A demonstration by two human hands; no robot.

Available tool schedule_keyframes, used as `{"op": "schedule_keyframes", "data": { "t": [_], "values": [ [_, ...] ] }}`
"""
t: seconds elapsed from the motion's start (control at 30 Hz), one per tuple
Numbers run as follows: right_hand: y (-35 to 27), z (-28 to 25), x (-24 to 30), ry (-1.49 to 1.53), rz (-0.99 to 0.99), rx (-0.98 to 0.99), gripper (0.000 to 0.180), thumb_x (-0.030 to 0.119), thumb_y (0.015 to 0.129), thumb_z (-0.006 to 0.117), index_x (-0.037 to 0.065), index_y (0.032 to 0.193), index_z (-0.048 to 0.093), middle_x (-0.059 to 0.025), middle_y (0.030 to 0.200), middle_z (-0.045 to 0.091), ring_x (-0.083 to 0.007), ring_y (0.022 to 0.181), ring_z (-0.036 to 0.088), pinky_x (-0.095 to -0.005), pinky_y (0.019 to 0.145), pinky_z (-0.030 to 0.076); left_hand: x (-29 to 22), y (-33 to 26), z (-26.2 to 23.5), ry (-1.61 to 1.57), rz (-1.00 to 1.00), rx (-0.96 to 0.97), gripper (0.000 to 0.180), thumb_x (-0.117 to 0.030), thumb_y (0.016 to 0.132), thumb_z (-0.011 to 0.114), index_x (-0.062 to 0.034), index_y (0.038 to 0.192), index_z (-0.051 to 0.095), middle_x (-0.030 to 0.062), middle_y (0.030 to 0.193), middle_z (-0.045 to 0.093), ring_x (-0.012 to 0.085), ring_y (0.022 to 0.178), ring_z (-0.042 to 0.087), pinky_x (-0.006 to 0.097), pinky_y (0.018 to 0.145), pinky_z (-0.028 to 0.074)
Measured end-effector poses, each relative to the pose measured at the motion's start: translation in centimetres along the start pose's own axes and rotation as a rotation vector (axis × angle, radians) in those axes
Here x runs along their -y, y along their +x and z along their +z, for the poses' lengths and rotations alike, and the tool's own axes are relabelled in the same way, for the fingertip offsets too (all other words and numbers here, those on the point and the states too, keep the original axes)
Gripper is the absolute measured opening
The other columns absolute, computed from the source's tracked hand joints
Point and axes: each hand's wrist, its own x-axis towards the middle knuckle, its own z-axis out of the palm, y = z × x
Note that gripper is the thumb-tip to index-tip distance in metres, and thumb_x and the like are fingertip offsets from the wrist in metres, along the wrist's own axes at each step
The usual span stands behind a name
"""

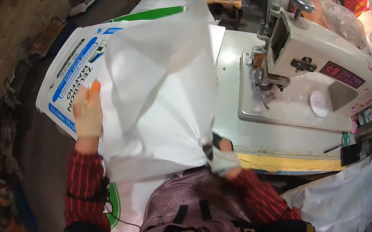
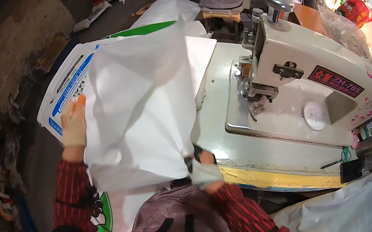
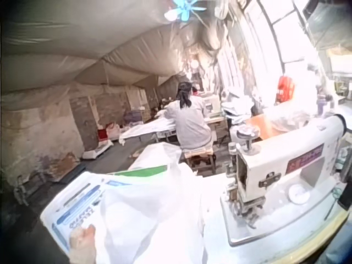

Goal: Folding and sewing large white plastic bags using an industrial sewing machine.

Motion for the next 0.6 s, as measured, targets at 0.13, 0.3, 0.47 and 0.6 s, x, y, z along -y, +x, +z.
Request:
{"op": "schedule_keyframes", "data": {
  "t": [0.13, 0.3, 0.47, 0.6],
  "values": [
    [-2.4, -1.8, 1.2, -0.193, -0.126, -0.111, 0.038, 0.041, 0.083, 0.052, 0.009, 0.102, 0.059, -0.0156, 0.081, 0.059, -0.0281, 0.075, 0.055, -0.0388, 0.067, 0.043, -7.6, -6.0, -6.0, 0.017, 0.067, 0.120, 0.009, -0.009, 0.083, 0.051, 0.0001, 0.080, 0.053, 0.0104, 0.065, 0.051, 0.0263, 0.055, 0.049, 0.033, 0.057, 0.043],
    [5.2, -2.6, 2.8, 0.028, -0.160, -0.389, 0.026, 0.028, 0.081, 0.053, 0.009, 0.097, 0.056, -0.0157, 0.079, 0.059, -0.0335, 0.070, 0.057, -0.0381, 0.062, 0.044, -1.8, -4.9, -12.5, 0.229, 0.134, 0.074, 0.012, -0.009, 0.086, 0.049, 0.0000, 0.083, 0.055, 0.0129, 0.070, 0.054, 0.0279, 0.062, 0.055, 0.031, 0.061, 0.045],
    [1.2, -4.6, 6.4, -0.021, -0.368, -0.479, 0.026, 0.008, 0.076, 0.052, 0.013, 0.101, 0.055, -0.0147, 0.070, 0.059, -0.0299, 0.067, 0.060, -0.0345, 0.060, 0.046, -13.9, -3.6, -13.3, -0.292, 0.202, 0.252, 0.012, -0.011, 0.080, 0.055, -0.0017, 0.086, 0.057, 0.0112, 0.074, 0.056, 0.0260, 0.068, 0.055, 0.031, 0.062, 0.045],
    [-2.9, -4.1, 6.6, -0.234, -0.514, -0.408, 0.024, 0.004, 0.076, 0.051, 0.012, 0.096, 0.060, -0.0113, 0.069, 0.059, -0.0242, 0.062, 0.060, -0.0314, 0.054, 0.045, -11.7, -1.4, -4.1, 0.489, 1.093, 0.198, 0.034, -0.024, 0.081, 0.052, -0.0040, 0.108, 0.053, 0.0101, 0.083, 0.057, 0.0213, 0.070, 0.057, 0.033, 0.061, 0.045]
  ]
}}
